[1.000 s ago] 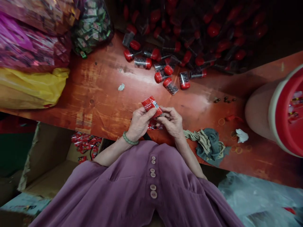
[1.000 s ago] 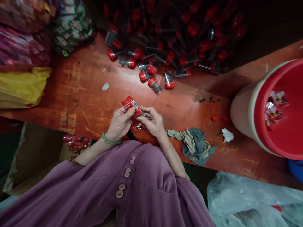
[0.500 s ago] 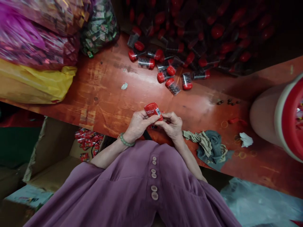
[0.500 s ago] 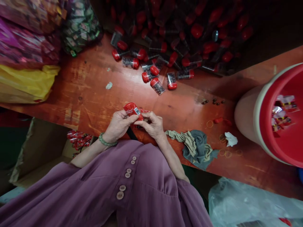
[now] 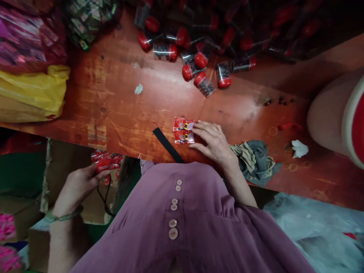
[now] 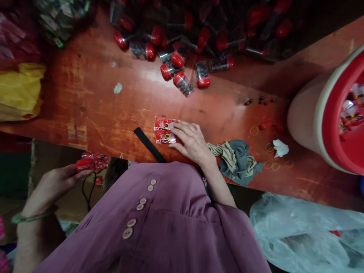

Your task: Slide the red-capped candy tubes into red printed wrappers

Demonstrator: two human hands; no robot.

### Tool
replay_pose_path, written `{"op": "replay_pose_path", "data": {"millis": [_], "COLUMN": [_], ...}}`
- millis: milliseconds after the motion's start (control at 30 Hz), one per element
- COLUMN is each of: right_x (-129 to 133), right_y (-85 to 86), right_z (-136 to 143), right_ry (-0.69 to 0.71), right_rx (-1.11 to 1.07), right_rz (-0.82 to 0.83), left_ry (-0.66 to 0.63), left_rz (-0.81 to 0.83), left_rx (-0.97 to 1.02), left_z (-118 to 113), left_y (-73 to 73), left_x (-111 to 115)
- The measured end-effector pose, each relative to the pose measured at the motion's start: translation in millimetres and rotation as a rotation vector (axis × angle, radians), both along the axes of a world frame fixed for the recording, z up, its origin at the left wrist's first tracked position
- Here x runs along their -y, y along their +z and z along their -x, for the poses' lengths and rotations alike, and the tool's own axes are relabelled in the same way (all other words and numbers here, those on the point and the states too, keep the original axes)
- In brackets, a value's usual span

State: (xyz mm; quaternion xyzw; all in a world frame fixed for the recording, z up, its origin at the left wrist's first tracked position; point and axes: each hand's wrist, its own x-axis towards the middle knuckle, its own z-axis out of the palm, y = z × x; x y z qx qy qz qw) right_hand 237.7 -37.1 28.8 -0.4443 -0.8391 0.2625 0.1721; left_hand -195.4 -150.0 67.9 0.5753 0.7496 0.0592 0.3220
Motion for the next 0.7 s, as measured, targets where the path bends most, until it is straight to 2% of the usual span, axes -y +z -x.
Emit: {"op": "replay_pose_path", "data": {"millis": [67,133,200,267,300,400,467,533,600,700], "right_x": [4.5,8.3,11.0,12.4,12.5,10.6,7.9,5.0,2.1,-5.6], "right_y": [-6.9,-14.0,-19.8,-23.2,-24.0,-24.8,-25.9,-27.2,-26.3,-15.4], "right_z": [1.4,5.2,8.9,11.8,13.1,18.2,22.7,27.0,29.6,26.9], "right_ry": [0.038,0.040,0.025,0.012,0.008,-0.010,-0.033,-0.067,-0.088,-0.063], "right_rx": [0.064,0.098,0.111,0.114,0.116,0.123,0.113,0.087,0.066,0.092], "right_rz": [-0.004,-0.025,-0.078,-0.168,-0.219,-0.334,-0.373,-0.403,-0.407,-0.281], "left_ry": [-0.103,-0.162,-0.205,-0.261,-0.373,-0.657,-0.769,-0.823,-0.843,-0.829], "left_rz": [0.111,0.063,-0.164,-0.424,-0.501,-0.629,-0.654,-0.682,-0.718,-0.789], "left_rx": [-0.336,-0.522,-0.464,-0.192,-0.080,0.038,-0.001,-0.058,-0.083,-0.035], "left_z": [18.7,8.1,-29.9,-84.2,-112.7,-183.7,-210.6,-221.7,-223.0,-219.4], "left_y": [3.8,10.5,15.0,12.6,8.5,-11.6,-25.8,-36.5,-42.9,-48.0], "left_x": [6.6,-0.7,-20.4,-46.8,-60.1,-93.5,-108.5,-118.1,-124.0,-129.4]}}
